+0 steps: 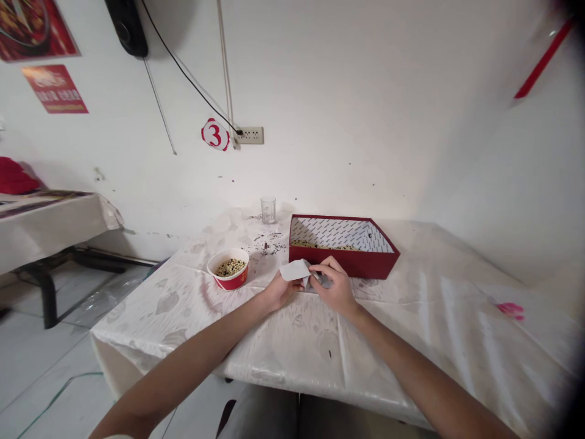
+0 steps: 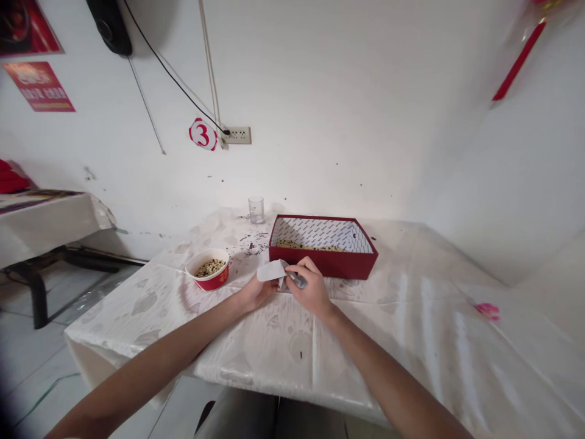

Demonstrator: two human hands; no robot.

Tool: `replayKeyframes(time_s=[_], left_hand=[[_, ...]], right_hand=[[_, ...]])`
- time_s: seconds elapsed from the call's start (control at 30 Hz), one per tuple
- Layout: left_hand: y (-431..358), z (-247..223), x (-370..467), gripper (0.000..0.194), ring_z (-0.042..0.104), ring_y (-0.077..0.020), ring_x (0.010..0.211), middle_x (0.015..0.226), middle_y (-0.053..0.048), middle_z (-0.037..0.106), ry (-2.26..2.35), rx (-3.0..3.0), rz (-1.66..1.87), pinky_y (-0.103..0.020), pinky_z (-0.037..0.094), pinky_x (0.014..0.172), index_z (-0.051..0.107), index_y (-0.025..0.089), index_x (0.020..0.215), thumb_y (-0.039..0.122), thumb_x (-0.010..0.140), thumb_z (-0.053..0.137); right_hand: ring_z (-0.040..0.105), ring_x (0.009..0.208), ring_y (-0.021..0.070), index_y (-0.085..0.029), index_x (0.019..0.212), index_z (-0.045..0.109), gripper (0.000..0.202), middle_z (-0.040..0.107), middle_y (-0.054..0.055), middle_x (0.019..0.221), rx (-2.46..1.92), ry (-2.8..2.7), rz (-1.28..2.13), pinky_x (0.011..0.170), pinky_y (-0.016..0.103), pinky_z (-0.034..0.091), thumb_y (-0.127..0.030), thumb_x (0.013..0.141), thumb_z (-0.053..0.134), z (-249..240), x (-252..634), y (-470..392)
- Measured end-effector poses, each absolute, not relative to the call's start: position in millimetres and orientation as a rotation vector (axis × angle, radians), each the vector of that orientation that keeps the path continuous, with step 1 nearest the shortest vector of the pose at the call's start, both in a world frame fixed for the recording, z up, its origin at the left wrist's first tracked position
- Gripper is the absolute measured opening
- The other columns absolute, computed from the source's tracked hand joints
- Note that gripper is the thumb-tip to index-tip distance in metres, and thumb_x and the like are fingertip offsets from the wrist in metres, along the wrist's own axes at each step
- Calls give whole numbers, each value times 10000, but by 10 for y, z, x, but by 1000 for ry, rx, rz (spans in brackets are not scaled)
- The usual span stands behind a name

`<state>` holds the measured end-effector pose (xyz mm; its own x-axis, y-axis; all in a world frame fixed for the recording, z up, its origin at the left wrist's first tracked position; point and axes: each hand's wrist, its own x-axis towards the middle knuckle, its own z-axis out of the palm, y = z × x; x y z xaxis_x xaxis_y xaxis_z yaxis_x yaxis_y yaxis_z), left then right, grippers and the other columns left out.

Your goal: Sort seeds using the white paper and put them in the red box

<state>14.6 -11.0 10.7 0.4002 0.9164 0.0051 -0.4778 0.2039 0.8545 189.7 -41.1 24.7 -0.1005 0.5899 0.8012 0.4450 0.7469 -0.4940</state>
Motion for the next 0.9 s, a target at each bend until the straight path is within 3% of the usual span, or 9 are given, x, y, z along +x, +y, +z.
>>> replayKeyframes(time_s=[0.43, 0.7, 0.9], left_hand=[[-100, 112, 139, 236, 545, -140, 660, 698, -29, 650, 546, 967, 1055, -293, 394, 663, 725, 165, 791, 287, 639, 858], [-105, 91, 128, 316, 547, -138, 678, 762, -32, 675, 590, 978, 1058, -290, 383, 664, 738, 162, 859, 345, 664, 907], [-102, 111, 123, 309, 543, -149, 666, 718, -30, 653, 548, 955, 1058, -302, 393, 667, 711, 159, 783, 358, 631, 891]], right_hand=[[600, 850, 196, -258, 1072, 746, 167, 569, 47, 924, -838, -1743, 133, 735, 343, 540, -222, 937, 654, 266, 1908, -445], [592, 822, 180, -236, 1063, 724, 152, 563, 41, 908, -814, -1781, 80, 718, 326, 527, -222, 961, 613, 231, 1928, -405], [603, 833, 188, -252, 1076, 725, 153, 565, 45, 914, -804, -1796, 69, 724, 336, 535, -232, 960, 628, 242, 1938, -417]])
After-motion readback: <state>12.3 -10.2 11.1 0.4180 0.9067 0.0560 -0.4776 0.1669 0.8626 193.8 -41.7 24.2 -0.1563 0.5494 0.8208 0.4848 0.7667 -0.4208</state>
